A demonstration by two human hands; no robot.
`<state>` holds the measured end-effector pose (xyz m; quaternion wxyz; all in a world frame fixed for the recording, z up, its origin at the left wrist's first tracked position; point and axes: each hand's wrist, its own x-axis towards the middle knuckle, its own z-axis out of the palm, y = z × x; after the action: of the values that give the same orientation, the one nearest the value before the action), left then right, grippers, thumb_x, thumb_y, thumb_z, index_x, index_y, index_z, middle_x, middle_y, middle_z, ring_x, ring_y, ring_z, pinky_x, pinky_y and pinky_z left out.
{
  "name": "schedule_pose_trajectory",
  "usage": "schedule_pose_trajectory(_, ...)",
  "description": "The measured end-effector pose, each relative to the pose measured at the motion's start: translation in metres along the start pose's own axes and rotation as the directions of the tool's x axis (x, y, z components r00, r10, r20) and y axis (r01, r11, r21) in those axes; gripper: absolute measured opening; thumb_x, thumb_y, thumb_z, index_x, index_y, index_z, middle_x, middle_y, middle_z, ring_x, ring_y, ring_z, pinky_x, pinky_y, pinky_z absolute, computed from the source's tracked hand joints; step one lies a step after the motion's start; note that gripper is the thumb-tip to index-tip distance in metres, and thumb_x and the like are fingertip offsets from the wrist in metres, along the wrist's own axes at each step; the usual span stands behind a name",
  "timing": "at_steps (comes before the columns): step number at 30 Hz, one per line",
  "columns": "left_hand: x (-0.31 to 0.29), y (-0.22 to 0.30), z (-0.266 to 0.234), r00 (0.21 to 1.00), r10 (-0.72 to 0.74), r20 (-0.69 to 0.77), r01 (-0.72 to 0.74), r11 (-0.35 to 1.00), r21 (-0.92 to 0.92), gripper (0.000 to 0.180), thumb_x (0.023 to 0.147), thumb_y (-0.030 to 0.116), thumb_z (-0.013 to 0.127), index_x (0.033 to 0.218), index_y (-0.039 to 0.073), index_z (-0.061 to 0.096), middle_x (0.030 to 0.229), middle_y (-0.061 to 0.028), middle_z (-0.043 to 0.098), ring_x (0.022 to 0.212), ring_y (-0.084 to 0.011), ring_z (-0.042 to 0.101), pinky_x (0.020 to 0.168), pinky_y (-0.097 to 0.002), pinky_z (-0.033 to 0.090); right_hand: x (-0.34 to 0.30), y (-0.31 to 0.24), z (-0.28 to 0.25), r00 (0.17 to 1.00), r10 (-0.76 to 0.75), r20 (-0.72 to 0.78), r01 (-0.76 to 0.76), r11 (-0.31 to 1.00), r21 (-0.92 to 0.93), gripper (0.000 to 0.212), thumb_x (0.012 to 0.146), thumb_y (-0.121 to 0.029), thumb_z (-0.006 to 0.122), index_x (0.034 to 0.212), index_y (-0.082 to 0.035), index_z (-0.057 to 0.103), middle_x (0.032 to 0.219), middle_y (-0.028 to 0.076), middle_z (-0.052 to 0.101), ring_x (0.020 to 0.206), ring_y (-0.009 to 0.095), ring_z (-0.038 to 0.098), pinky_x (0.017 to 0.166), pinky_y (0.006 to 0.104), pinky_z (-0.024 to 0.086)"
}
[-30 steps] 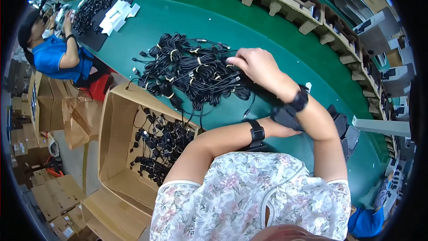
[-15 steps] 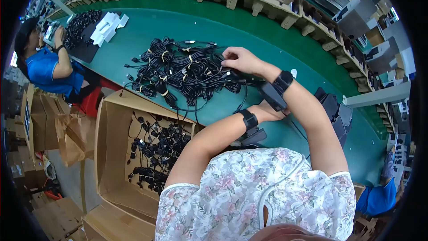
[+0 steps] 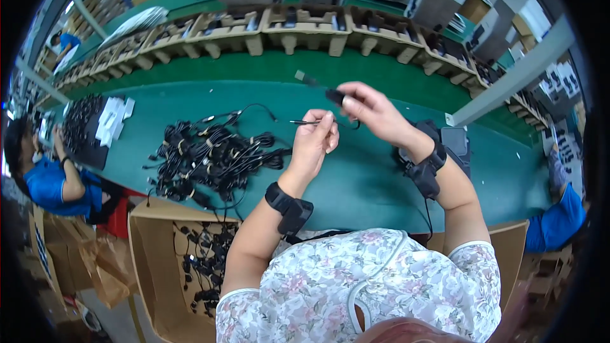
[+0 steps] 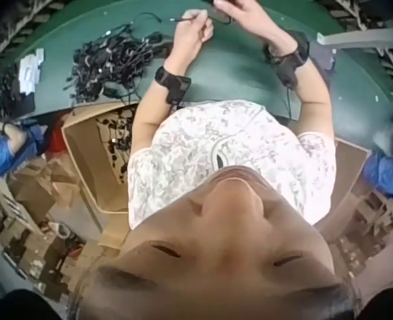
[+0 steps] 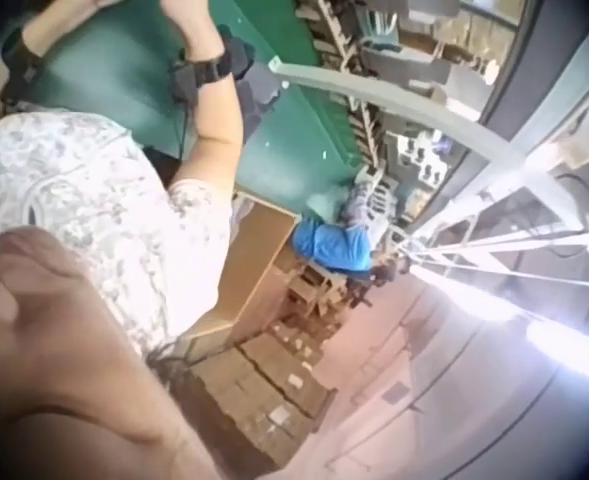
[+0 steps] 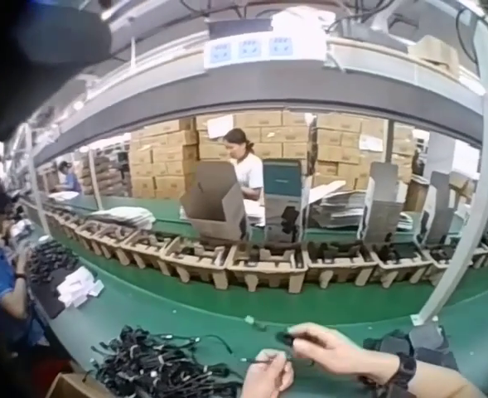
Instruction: The person picks up a cable from a pile, wraps it around a small black pad, and places the assembly into a cardboard tray. They also reach into a large box to retrieve more black pads, placing them on the table before continuing to wrap cables around the pads and traying them.
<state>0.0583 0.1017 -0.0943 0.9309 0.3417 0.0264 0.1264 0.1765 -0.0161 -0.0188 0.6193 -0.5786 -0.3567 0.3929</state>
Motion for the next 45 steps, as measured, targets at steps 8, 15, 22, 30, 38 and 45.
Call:
schedule_pose_trajectory(8, 0.031, -0.03, 0.029, 0.999, -0.025, 0.038, -0.001, 0.824, 0.566, 0.03, 0.09, 0.005, 0.051, 0.119, 0.002, 0.043, 0.086, -0.0081, 0.059, 0.071, -0.0162, 0.058, 0.062, -0.0271, 0.048, -0.028, -0.013, -0.07, 0.941, -0.334, 0.054, 0.159, 0.298, -0.941, 0.038, 0.081, -0.009, 0.06, 0.117, -0.004, 0.049, 0.1, 0.017, 0.06, 0.087, 0.032, 0.06, 0.074, 0.0377, 0.049)
schedule_pose_trajectory(15, 0.037, -0.032, -0.023, 0.97, 0.243, 0.024, -0.071, 0.187, 0.98, 0.033, 0.086, -0.002, 0.051, 0.118, 0.001, 0.044, 0.097, -0.0096, 0.057, 0.074, -0.0155, 0.058, 0.063, -0.0275, 0.049, 0.03, -0.058, -0.273, 0.797, -0.466, -0.385, -0.455, -0.044, -0.89, 0.027, 0.08, -0.013, 0.059, 0.105, -0.003, 0.056, 0.094, 0.019, 0.062, 0.09, 0.036, 0.059, 0.074, 0.0436, 0.047)
schedule_pose_trajectory(22, 0.042, -0.033, -0.037, 0.951, 0.271, 0.146, -0.12, -0.112, 0.986, 0.03, 0.082, -0.004, 0.053, 0.112, 0.001, 0.05, 0.091, -0.0106, 0.053, 0.07, -0.0167, 0.057, 0.06, -0.0286, 0.047, 0.094, -0.021, -0.348, 0.89, -0.351, -0.292, -0.442, -0.502, -0.743, 0.015, 0.076, -0.009, 0.056, 0.088, -0.007, 0.065, 0.084, 0.014, 0.064, 0.085, 0.031, 0.062, 0.072, 0.0424, 0.049)
schedule_pose_trajectory(30, 0.043, -0.025, -0.04, 0.97, 0.242, 0.025, -0.041, 0.061, 0.997, 0.027, 0.082, -0.003, 0.051, 0.108, 0.002, 0.051, 0.09, -0.0134, 0.053, 0.071, -0.0242, 0.058, 0.062, -0.0342, 0.048, 0.119, 0.014, -0.347, 0.938, -0.24, -0.25, -0.342, -0.534, -0.773, 0.018, 0.078, -0.01, 0.051, 0.082, -0.004, 0.068, 0.082, 0.015, 0.066, 0.078, 0.033, 0.064, 0.067, 0.0407, 0.052)
schedule_pose_trajectory(38, 0.047, -0.025, -0.044, 0.972, 0.237, 0.002, -0.028, 0.11, 0.994, 0.023, 0.082, -0.004, 0.052, 0.104, 0.001, 0.053, 0.093, -0.0137, 0.054, 0.071, -0.0234, 0.058, 0.06, -0.0331, 0.048, 0.128, 0.074, -0.379, 0.479, -0.55, -0.684, -0.678, 0.263, -0.686, 0.028, 0.086, -0.027, 0.051, 0.098, -0.003, 0.059, 0.096, 0.022, 0.062, 0.087, 0.039, 0.06, 0.075, 0.0473, 0.048)
schedule_pose_trajectory(45, 0.045, -0.028, -0.046, 0.97, 0.241, 0.046, -0.069, 0.087, 0.994, 0.018, 0.082, -0.005, 0.052, 0.098, 0.002, 0.056, 0.094, -0.0138, 0.055, 0.071, -0.0249, 0.057, 0.061, -0.0325, 0.047, 0.101, 0.069, -0.435, 0.806, -0.32, -0.498, -0.543, -0.065, -0.837, 0.041, 0.085, -0.031, 0.054, 0.117, -0.006, 0.05, 0.104, 0.021, 0.061, 0.092, 0.039, 0.058, 0.079, 0.0446, 0.047)
